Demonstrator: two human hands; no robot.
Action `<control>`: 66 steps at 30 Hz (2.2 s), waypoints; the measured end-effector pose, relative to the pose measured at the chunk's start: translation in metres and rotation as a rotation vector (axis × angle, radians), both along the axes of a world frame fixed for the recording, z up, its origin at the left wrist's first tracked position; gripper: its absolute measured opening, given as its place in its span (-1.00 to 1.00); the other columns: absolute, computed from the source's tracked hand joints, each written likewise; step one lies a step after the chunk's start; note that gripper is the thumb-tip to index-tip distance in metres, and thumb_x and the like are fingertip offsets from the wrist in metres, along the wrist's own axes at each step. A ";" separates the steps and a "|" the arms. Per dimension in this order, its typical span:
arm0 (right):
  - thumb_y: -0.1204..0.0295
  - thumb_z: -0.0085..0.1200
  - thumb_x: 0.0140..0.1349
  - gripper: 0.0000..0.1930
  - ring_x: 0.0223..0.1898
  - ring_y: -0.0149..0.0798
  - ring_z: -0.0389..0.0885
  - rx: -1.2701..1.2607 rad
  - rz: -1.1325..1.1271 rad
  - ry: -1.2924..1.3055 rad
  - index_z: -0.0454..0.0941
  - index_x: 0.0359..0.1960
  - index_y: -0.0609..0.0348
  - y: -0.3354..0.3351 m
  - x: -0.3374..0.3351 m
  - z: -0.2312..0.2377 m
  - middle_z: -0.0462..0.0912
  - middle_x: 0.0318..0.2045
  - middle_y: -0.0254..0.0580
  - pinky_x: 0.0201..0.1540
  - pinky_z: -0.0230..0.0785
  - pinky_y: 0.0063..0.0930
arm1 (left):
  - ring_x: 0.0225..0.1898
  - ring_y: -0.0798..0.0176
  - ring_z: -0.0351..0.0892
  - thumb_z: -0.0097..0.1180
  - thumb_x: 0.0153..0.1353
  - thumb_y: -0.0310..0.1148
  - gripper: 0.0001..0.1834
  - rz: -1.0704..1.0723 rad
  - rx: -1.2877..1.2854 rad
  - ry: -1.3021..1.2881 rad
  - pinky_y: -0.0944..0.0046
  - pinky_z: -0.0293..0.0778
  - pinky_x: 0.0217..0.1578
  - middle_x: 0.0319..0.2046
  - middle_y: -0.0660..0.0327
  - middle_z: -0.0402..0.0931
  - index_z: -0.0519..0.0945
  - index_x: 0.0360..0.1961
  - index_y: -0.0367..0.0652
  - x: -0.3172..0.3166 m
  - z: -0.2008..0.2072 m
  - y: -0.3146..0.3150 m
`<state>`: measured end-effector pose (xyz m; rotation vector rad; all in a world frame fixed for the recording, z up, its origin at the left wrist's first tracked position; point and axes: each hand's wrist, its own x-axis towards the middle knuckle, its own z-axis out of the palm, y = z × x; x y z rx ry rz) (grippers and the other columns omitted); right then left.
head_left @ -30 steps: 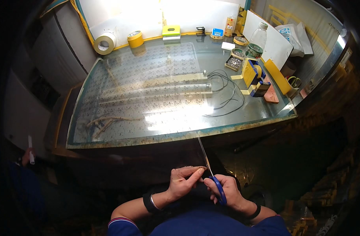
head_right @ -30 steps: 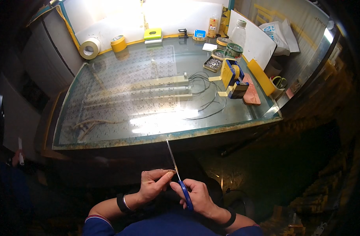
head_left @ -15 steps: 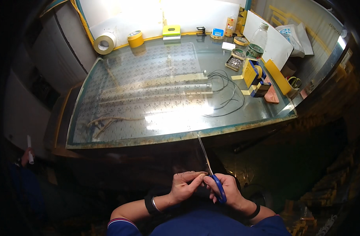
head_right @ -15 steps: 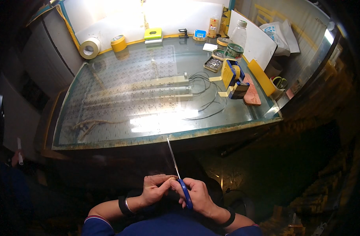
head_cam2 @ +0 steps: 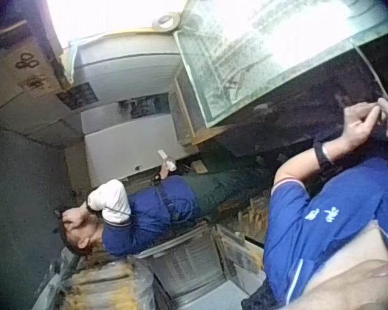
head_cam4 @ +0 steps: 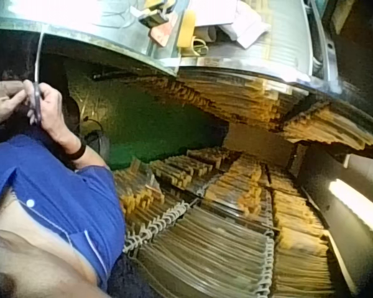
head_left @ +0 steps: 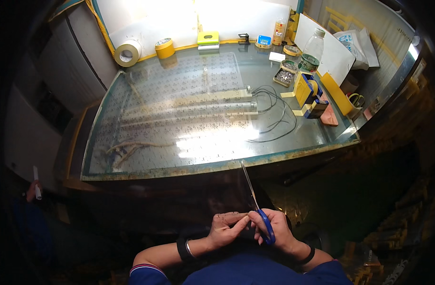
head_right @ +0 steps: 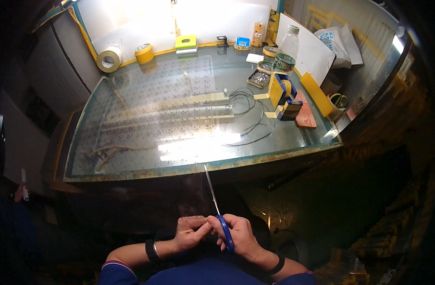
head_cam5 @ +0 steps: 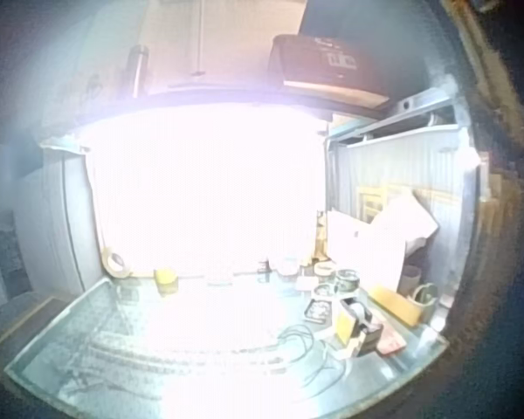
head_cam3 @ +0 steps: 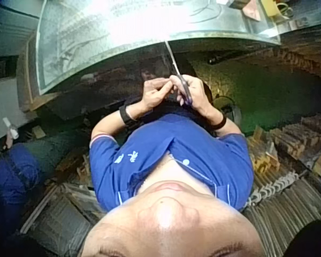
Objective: Using scissors to cut small black plastic strips or components on a workbench.
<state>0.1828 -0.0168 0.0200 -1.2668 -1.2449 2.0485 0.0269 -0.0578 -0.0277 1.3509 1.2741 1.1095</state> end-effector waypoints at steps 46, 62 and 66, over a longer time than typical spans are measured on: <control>0.22 0.03 0.16 -0.68 -0.74 -0.57 0.42 0.104 -0.040 -0.055 0.43 -0.59 0.23 0.007 0.008 0.006 0.41 -0.75 -0.38 -0.72 0.23 -0.73 | -0.70 0.54 0.37 0.05 0.14 -0.37 -0.80 0.064 -0.201 -0.230 0.57 0.26 -0.70 -0.60 0.27 0.52 0.60 -0.32 -0.29 -0.023 0.027 0.019; 0.20 0.06 0.12 -0.67 -0.65 -0.52 0.46 -0.012 0.404 -0.102 0.45 -0.56 0.24 0.018 0.027 -0.023 0.43 -0.69 -0.35 -0.64 0.30 -0.67 | -0.79 0.51 0.35 0.07 0.13 -0.30 -0.79 0.361 -0.341 -0.708 0.60 0.16 -0.82 -0.66 0.27 0.47 0.56 -0.43 -0.26 -0.041 0.022 0.031; 0.24 0.04 0.14 -0.71 -0.65 -0.52 0.46 -0.015 0.386 -0.032 0.44 -0.55 0.25 0.023 0.027 -0.024 0.44 -0.69 -0.34 -0.65 0.28 -0.68 | -0.79 0.52 0.33 0.08 0.12 -0.33 -0.82 0.348 -0.363 -0.720 0.62 0.14 -0.83 -0.68 0.30 0.47 0.57 -0.44 -0.25 -0.042 0.030 0.031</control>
